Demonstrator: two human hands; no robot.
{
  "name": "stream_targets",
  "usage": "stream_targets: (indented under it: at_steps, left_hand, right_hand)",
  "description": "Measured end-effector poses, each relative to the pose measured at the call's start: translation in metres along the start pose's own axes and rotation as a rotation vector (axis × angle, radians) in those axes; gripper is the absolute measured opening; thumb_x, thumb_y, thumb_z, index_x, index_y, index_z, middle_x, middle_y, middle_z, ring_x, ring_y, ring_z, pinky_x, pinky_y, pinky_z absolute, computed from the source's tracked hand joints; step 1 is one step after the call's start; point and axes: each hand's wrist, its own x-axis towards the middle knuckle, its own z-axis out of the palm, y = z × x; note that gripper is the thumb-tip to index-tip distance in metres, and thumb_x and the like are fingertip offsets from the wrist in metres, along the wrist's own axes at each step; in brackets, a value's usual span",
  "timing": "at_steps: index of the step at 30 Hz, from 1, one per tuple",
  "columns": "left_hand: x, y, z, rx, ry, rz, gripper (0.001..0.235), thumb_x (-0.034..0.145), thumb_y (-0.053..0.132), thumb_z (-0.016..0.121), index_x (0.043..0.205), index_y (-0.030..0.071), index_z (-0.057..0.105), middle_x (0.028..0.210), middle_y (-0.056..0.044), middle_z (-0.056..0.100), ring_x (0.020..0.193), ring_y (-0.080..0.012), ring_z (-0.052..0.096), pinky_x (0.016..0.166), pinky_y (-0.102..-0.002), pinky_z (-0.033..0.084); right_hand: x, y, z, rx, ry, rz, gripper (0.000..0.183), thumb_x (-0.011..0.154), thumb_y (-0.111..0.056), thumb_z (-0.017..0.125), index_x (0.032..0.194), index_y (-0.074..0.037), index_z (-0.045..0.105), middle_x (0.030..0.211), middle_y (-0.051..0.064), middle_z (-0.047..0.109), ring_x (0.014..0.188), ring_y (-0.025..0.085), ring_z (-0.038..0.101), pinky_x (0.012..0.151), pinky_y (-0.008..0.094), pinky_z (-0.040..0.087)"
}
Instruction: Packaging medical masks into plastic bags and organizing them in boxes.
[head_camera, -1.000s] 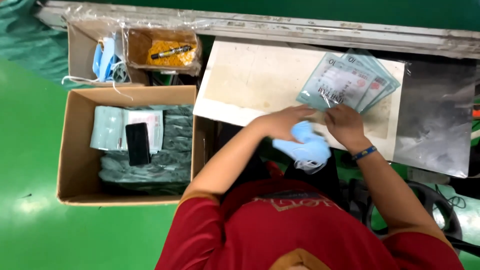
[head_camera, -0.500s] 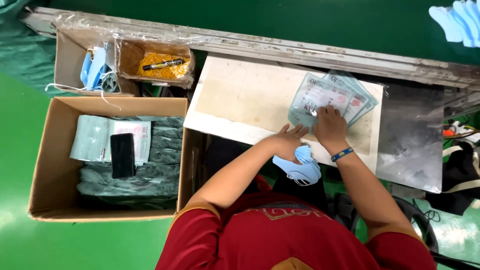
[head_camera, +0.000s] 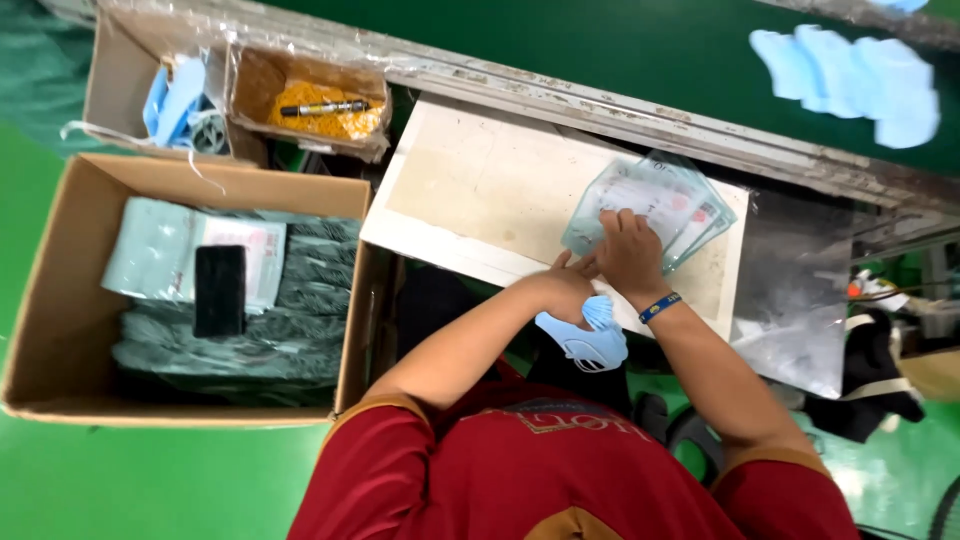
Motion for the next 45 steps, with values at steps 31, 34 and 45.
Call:
stream_targets:
  at_steps: [31,34,45]
  left_hand:
    - [-0.025,-0.042,0.021,-1.156,0.921,-0.059,0.03,0.094,0.025,0.072,0.113,0.002,0.072,0.104,-0.015,0.075,0.097,-0.0274,0.071,0.086,-0.038,0.056]
    - [-0.004,-0.057,0.078,-1.787,0.658,0.142,0.035,0.107,0.022,0.065,0.127,-0.007,0.065,0.103,-0.016,0.069,0.093,-0.0259,0.065,0.089,-0.041,0.056]
    - [-0.114,0.04,0.015,-0.231,0.344,-0.113,0.03,0.094,0.015,0.068,0.119,-0.001,0.068,0.11,-0.019,0.069,0.106,-0.0317,0.068,0.084,-0.038,0.055]
  right_hand:
    - [0.006,-0.099,-0.068,0.363,0.087,0.106,0.06,0.089,-0.011,0.064,0.148,-0.002,0.055,0.098,0.018,0.073,0.079,0.034,0.07,0.069,0.043,0.056]
    - [-0.011,-0.107,-0.078,0.511,-0.06,0.293,0.056,0.092,-0.008,0.062,0.148,-0.002,0.056,0.103,0.02,0.07,0.075,0.029,0.071,0.069,0.04,0.057]
    - [-0.04,-0.04,-0.075,1.088,-0.607,0.285,0.034,0.081,-0.012,0.081,0.113,-0.001,0.075,0.102,0.009,0.08,0.087,0.013,0.071,0.077,0.027,0.057]
